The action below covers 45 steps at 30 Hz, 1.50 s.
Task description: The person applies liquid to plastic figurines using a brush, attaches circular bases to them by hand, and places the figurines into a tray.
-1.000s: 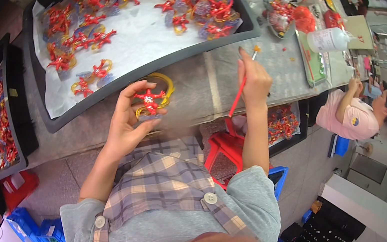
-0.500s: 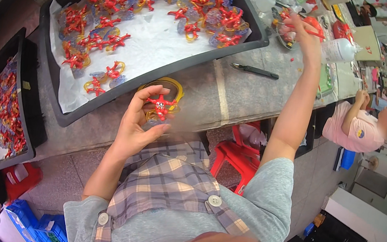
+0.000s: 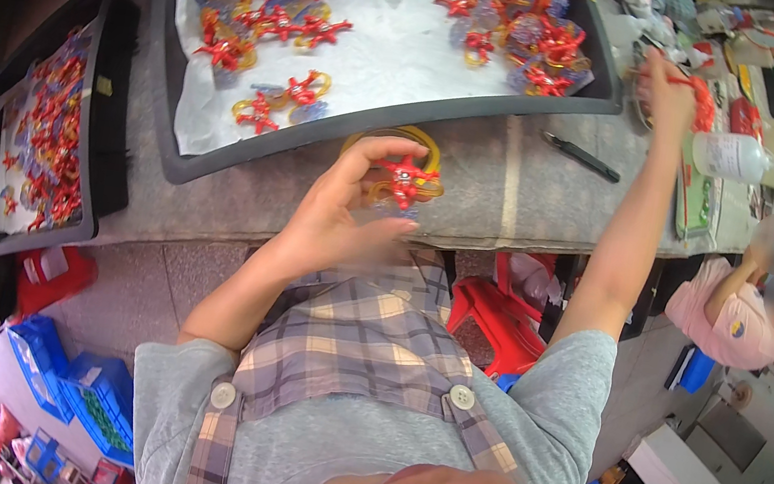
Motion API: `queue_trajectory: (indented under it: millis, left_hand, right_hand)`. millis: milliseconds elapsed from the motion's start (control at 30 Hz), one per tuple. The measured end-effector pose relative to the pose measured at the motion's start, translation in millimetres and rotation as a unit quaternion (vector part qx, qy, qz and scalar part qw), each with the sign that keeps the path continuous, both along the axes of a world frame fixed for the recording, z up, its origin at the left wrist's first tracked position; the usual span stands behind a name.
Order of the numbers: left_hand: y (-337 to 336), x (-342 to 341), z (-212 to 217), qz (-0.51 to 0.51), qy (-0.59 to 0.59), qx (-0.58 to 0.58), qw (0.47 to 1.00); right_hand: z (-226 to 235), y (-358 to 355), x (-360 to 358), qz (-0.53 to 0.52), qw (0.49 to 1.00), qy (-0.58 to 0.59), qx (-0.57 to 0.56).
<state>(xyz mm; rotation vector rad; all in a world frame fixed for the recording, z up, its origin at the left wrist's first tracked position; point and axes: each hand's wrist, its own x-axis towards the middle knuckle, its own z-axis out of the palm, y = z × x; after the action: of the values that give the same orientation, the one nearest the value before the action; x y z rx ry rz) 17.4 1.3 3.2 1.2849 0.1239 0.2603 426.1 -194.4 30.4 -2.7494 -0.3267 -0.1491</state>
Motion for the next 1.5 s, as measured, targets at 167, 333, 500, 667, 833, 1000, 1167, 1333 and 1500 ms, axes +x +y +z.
queue_trajectory:
  millis: [167, 333, 500, 667, 833, 1000, 1167, 1333, 1500]
  left_hand:
    - [0.4, 1.6, 0.1, -0.009, 0.032, -0.017, 0.999]
    - [-2.3, -0.9, -3.2, 0.001, 0.027, -0.073, 0.997]
    - [-3.1, 0.8, -3.2, 0.001, 0.035, -0.045, 0.998]
    - [-4.5, -3.0, 0.1, 0.014, 0.018, -0.127, 0.992]
    - [-4.2, -1.9, -1.2, -0.001, 0.034, -0.136, 0.990]
    - [-6.0, 1.5, 2.1, 0.008, 0.042, -0.105, 0.994]
    - [-5.1, -1.1, 2.9, -0.001, 0.083, -0.188, 0.979]
    - [-6.0, 5.2, 1.2, -0.014, 0.066, -0.158, 0.985]
    - [-6.7, 0.2, 1.8, -0.012, 0.071, -0.196, 0.978]
  right_hand:
    - [53.1, 26.0, -126.8, 0.152, 0.899, -0.031, 0.411]
    - [52.9, 46.2, -248.4, 0.445, 0.792, 0.124, 0.399]
    - [34.7, 67.7, -288.2, 0.469, 0.827, 0.071, 0.303]
    - [39.5, 66.5, -293.4, 0.412, 0.857, 0.041, 0.307]
    - [35.1, 71.0, -291.0, 0.443, 0.847, 0.072, 0.285]
    - [31.0, 67.5, -295.9, 0.371, 0.853, 0.046, 0.363]
    - [33.5, 61.0, -293.5, 0.373, 0.852, 0.118, 0.348]
    - [31.1, 70.9, -298.4, 0.430, 0.845, 0.064, 0.312]
    - [37.5, 52.0, -294.5, 0.352, 0.865, 0.104, 0.341]
